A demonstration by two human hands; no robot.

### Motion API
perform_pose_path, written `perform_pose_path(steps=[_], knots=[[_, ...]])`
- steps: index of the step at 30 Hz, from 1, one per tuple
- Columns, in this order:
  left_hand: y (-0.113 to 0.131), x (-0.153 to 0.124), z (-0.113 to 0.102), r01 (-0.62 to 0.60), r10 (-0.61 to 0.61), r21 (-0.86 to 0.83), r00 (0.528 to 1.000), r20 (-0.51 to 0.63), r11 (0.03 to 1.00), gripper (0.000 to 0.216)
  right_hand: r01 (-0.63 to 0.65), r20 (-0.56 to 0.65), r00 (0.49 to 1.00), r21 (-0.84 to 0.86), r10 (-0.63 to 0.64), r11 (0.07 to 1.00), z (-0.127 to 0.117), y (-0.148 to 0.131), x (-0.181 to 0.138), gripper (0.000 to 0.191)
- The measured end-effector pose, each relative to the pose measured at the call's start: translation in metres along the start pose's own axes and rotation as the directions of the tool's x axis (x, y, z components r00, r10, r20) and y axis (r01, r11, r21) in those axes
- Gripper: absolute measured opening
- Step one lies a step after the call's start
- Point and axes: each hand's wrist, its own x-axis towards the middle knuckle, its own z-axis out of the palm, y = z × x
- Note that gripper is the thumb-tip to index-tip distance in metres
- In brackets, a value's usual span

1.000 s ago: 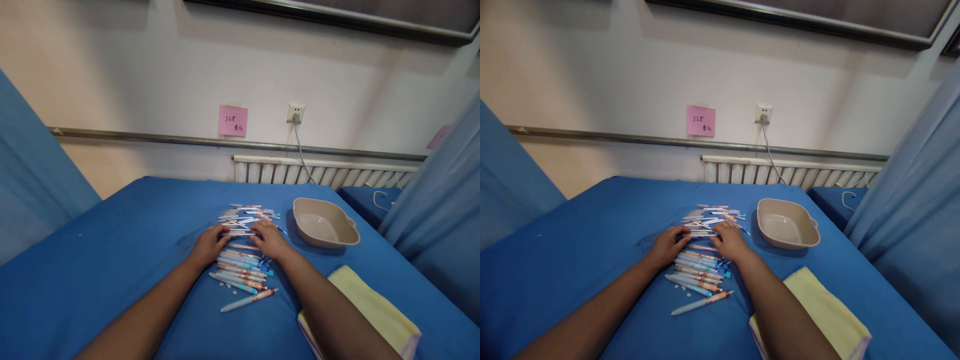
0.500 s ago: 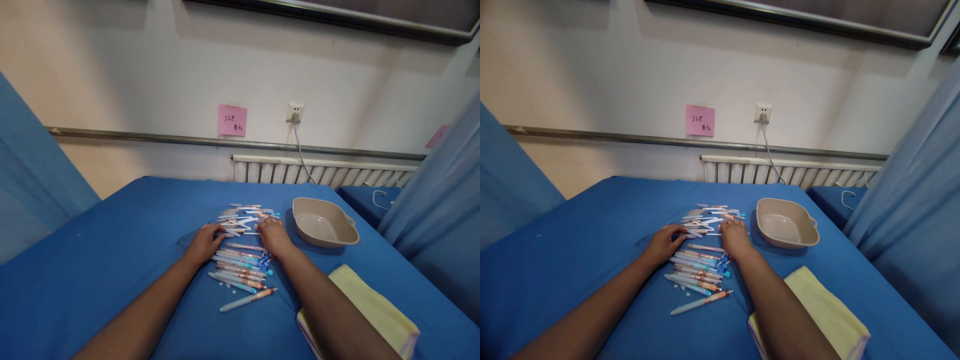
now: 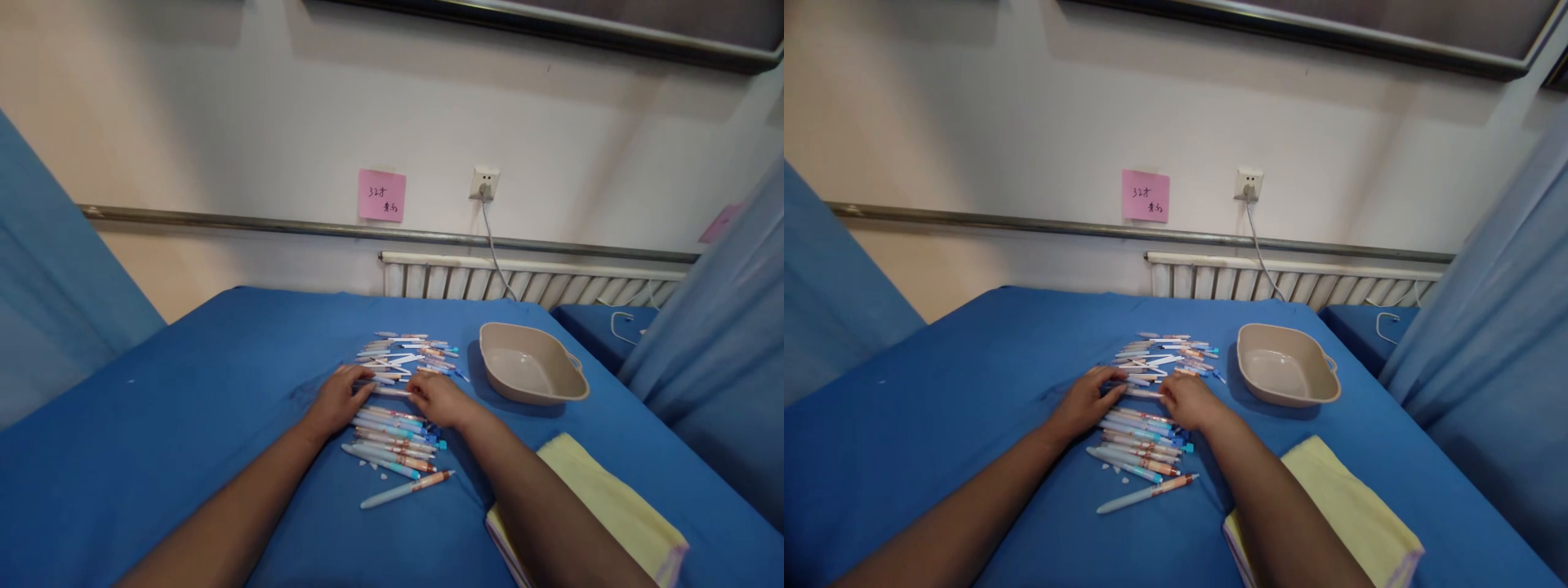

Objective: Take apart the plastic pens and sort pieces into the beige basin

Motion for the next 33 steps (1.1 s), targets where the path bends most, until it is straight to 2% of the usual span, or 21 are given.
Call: perform_pose_path(steps=[5,10,13,15,17,19,22,24,26,28,30,33], knots=[[0.011,-0.001,-0.001,-0.124,0.129,-0.068,0.988,0.087,0.99,0.022,-0.022,-0.093,0.995,0.259,0.048,0.966,0.011,0.008,0.003,0.01],[0.013,0.001,-0.002,-0.1,0.097,0.018,0.984,0.149,0.995,0.033,-0.026,-0.127,0.99,0.294,0.066,0.956,0.019,0.011,0.006,0.008],[0.012,0.0,-0.002,-0.101,0.099,0.016,0.991,0.094,0.995,0.03,-0.021,-0.141,0.988,0.309,0.068,0.951,0.02,0.01,0.007,0.007],[0.013,-0.001,-0.001,-0.129,0.129,-0.022,0.991,0.027,0.991,0.036,-0.011,-0.144,0.988,0.324,0.06,0.946,0.02,0.007,0.007,0.008],[0.015,-0.002,-0.001,-0.149,0.15,-0.056,0.989,0.013,0.987,0.037,0.0,-0.148,0.988,0.332,0.052,0.943,0.018,0.004,0.006,0.009],[0.018,-0.003,0.0,-0.105,0.108,-0.073,0.993,0.048,0.992,0.027,0.001,-0.147,0.988,0.334,0.052,0.942,0.016,0.001,0.006,0.01],[0.019,-0.002,-0.001,0.036,-0.029,-0.066,0.995,0.1,0.997,0.031,-0.008,-0.145,0.988,0.313,0.056,0.95,0.013,-0.002,0.005,0.01],[0.019,-0.002,-0.002,0.039,-0.033,-0.066,0.996,0.086,0.997,0.038,-0.012,-0.146,0.988,0.279,0.055,0.96,0.011,-0.003,0.004,0.009],[0.019,-0.002,-0.002,-0.024,0.029,-0.084,0.998,0.059,0.996,0.049,-0.018,-0.146,0.988,0.253,0.057,0.967,0.011,-0.003,0.004,0.008],[0.019,-0.002,-0.003,-0.051,0.058,-0.099,0.996,0.071,0.994,0.049,-0.025,-0.153,0.986,0.255,0.066,0.967,0.011,-0.002,0.004,0.008],[0.02,-0.002,-0.003,0.009,0.0,-0.081,0.995,0.104,0.997,0.04,-0.026,-0.163,0.984,0.274,0.074,0.961,0.012,-0.001,0.005,0.008],[0.021,-0.002,-0.003,0.119,-0.115,-0.022,0.982,0.149,0.993,0.038,-0.005,-0.177,0.982,0.291,0.059,0.957,0.012,0.001,0.005,0.008]])
